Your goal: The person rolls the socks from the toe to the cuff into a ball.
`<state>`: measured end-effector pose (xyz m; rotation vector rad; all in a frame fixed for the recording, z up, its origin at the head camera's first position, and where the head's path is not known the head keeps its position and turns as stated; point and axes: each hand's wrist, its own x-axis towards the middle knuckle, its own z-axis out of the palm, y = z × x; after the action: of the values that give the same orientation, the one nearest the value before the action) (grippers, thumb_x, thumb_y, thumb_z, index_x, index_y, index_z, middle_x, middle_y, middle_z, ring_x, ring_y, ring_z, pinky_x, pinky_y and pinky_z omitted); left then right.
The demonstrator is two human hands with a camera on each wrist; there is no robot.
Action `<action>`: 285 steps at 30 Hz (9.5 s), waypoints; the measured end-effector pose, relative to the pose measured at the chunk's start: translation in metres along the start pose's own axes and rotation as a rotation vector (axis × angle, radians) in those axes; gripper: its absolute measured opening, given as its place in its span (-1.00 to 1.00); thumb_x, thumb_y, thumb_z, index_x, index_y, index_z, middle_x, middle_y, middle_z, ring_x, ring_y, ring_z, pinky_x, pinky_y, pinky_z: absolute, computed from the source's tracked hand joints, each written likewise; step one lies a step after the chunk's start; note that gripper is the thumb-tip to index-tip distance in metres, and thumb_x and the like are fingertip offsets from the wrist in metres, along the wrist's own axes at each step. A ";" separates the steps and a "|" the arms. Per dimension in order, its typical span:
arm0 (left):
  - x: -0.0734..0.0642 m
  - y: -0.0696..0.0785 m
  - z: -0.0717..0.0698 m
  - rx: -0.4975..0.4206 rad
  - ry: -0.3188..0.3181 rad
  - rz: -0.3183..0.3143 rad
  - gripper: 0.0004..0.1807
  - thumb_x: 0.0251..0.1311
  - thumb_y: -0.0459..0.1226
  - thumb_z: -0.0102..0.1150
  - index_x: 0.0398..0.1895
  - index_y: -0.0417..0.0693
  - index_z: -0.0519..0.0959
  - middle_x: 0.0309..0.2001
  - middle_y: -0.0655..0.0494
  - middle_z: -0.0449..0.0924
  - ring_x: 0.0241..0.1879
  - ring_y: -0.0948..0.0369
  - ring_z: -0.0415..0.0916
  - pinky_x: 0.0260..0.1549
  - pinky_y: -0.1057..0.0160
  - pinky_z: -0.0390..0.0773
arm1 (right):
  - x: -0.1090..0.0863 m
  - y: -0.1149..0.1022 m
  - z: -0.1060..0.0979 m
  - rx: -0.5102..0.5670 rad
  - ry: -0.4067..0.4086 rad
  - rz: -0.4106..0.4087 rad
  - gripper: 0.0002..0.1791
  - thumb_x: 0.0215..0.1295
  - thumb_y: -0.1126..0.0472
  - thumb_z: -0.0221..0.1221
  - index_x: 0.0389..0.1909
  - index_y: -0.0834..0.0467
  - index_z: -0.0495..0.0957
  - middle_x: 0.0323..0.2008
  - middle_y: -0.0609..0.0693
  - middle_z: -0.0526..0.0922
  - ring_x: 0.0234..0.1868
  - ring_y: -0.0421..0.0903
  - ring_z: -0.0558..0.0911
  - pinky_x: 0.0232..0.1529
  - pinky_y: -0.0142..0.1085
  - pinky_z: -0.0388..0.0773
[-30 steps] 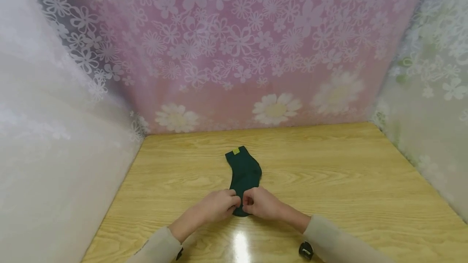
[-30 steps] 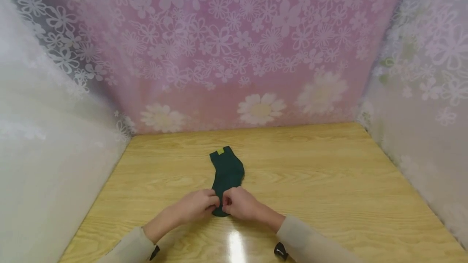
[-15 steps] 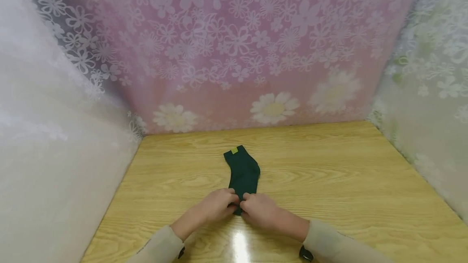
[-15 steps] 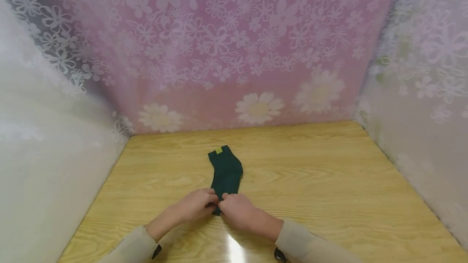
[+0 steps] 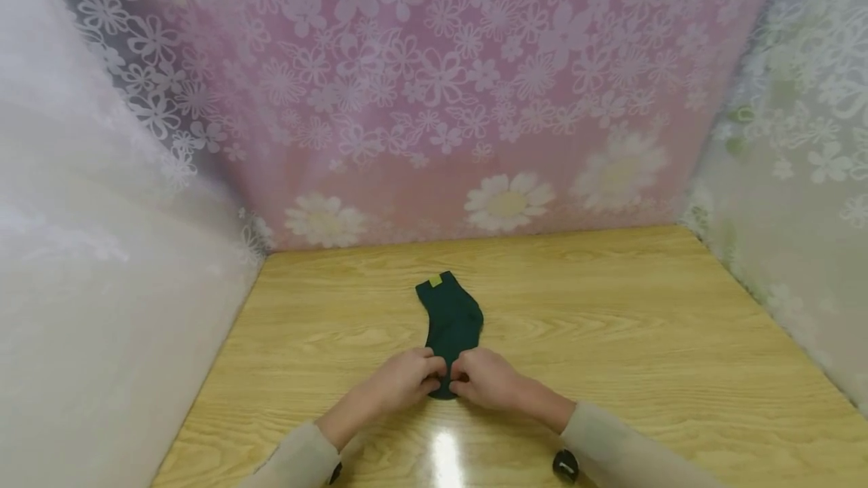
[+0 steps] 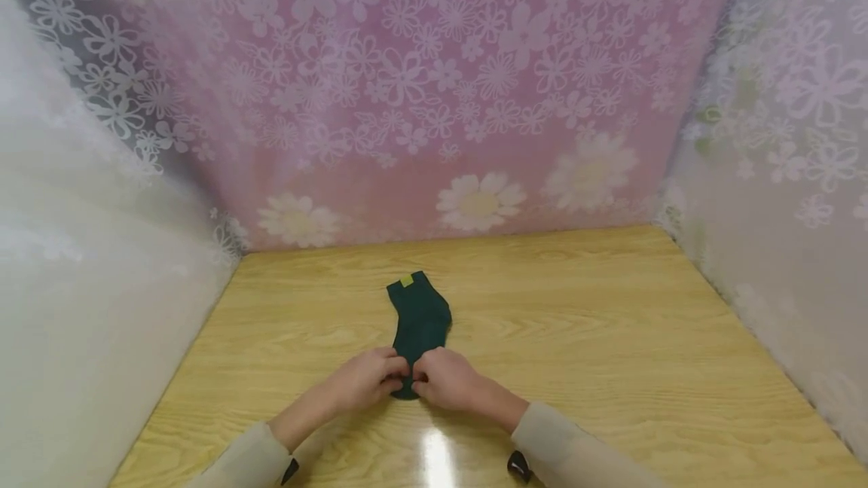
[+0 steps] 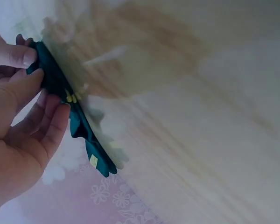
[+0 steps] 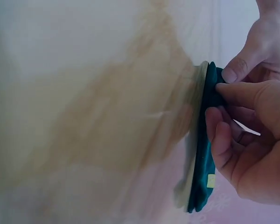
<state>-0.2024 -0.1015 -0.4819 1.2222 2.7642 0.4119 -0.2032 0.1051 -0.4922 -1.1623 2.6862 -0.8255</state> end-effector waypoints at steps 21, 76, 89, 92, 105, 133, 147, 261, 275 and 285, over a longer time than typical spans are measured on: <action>0.007 -0.016 -0.005 -0.191 -0.070 0.017 -0.91 0.28 -0.32 0.30 -0.23 -0.02 0.76 -0.35 0.25 0.60 -0.38 0.44 0.41 -0.37 0.51 0.48 | -0.001 -0.022 0.009 -0.815 -0.014 -0.280 -0.96 0.33 0.19 0.29 -0.31 0.04 0.69 -0.44 -0.10 0.52 -0.52 -0.24 0.40 -0.59 -0.49 0.31; 0.000 -0.008 0.011 -0.079 -0.009 -0.012 -0.87 0.29 -0.39 0.25 -0.14 -0.07 0.60 -0.21 0.14 0.63 -0.18 0.27 0.54 -0.17 0.35 0.57 | -0.010 -0.024 0.018 -0.616 0.014 -0.033 -0.96 0.24 0.36 0.29 -0.36 0.19 0.61 -0.48 -0.02 0.45 -0.46 -0.16 0.43 -0.44 -0.42 0.48; 0.006 -0.010 -0.003 -0.158 -0.041 -0.006 -0.79 0.24 -0.50 0.21 -0.13 -0.10 0.68 -0.19 0.11 0.63 -0.18 0.26 0.54 -0.19 0.37 0.56 | -0.007 -0.011 0.006 -0.341 0.139 0.024 -0.86 0.16 0.41 0.26 -0.38 0.12 0.73 -0.48 -0.07 0.49 -0.45 -0.16 0.49 -0.44 -0.41 0.48; 0.007 -0.012 -0.002 -0.216 -0.038 -0.017 -0.79 0.25 -0.49 0.22 -0.11 -0.15 0.72 -0.18 0.07 0.66 -0.18 0.26 0.53 -0.22 0.40 0.55 | -0.009 -0.010 0.006 -0.359 0.123 0.014 -0.93 0.26 0.30 0.30 -0.38 0.11 0.73 -0.48 -0.08 0.47 -0.44 -0.17 0.45 -0.44 -0.42 0.47; 0.016 -0.021 -0.005 -0.326 0.001 -0.096 -0.81 0.26 -0.49 0.23 -0.09 -0.20 0.61 -0.32 0.04 0.67 -0.35 0.26 0.57 -0.34 0.38 0.56 | 0.007 0.021 -0.007 0.242 0.094 0.153 -0.91 0.22 0.38 0.32 -0.47 0.23 0.68 -0.56 -0.08 0.62 -0.55 -0.29 0.47 -0.51 -0.42 0.45; 0.015 -0.016 0.000 0.237 -0.015 0.108 -0.77 0.27 -0.21 0.31 -0.04 0.02 0.74 -0.23 0.14 0.57 -0.30 0.27 0.40 -0.34 0.45 0.44 | 0.014 0.011 -0.016 0.079 0.036 0.221 -0.86 0.18 0.36 0.35 -0.51 0.14 0.62 -0.55 -0.11 0.56 -0.55 -0.23 0.46 -0.46 -0.38 0.47; 0.021 -0.018 -0.004 0.029 -0.046 0.015 -0.85 0.40 -0.30 0.15 -0.04 -0.09 0.62 -0.19 0.10 0.59 -0.21 0.19 0.49 -0.23 0.34 0.53 | 0.008 0.000 0.001 -0.366 0.066 0.022 -0.83 0.22 0.21 0.38 -0.28 0.16 0.59 -0.38 -0.02 0.48 -0.38 -0.10 0.51 -0.38 -0.33 0.53; 0.037 -0.042 -0.007 -0.149 0.016 -0.103 -0.73 0.24 -0.30 0.34 -0.01 0.03 0.59 -0.08 0.14 0.57 -0.10 0.22 0.52 -0.09 0.26 0.56 | 0.026 0.037 -0.014 0.008 0.103 0.074 -0.77 0.14 0.31 0.40 -0.19 0.17 0.60 -0.21 0.03 0.48 -0.22 -0.09 0.51 -0.15 -0.24 0.55; 0.042 -0.046 -0.009 -0.190 0.002 -0.104 -0.72 0.34 -0.34 0.22 0.09 -0.10 0.64 0.02 0.03 0.66 0.05 0.12 0.57 0.04 0.15 0.56 | 0.027 0.044 -0.021 0.011 0.037 0.097 -0.80 0.25 0.28 0.33 -0.12 0.21 0.65 -0.18 0.03 0.65 -0.17 -0.09 0.60 -0.12 -0.21 0.59; 0.039 -0.044 -0.004 -0.080 0.001 -0.070 -0.71 0.40 -0.36 0.13 0.14 -0.07 0.61 0.14 0.02 0.57 0.17 0.05 0.47 0.17 0.09 0.48 | 0.027 0.048 -0.025 0.181 -0.041 0.101 -0.80 0.34 0.27 0.25 -0.07 0.24 0.67 -0.22 -0.01 0.71 -0.30 -0.21 0.61 -0.23 -0.32 0.59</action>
<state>-0.2610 -0.1014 -0.4890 1.1040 2.7527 0.5112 -0.2611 0.1245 -0.4924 -0.9846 2.5506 -0.9925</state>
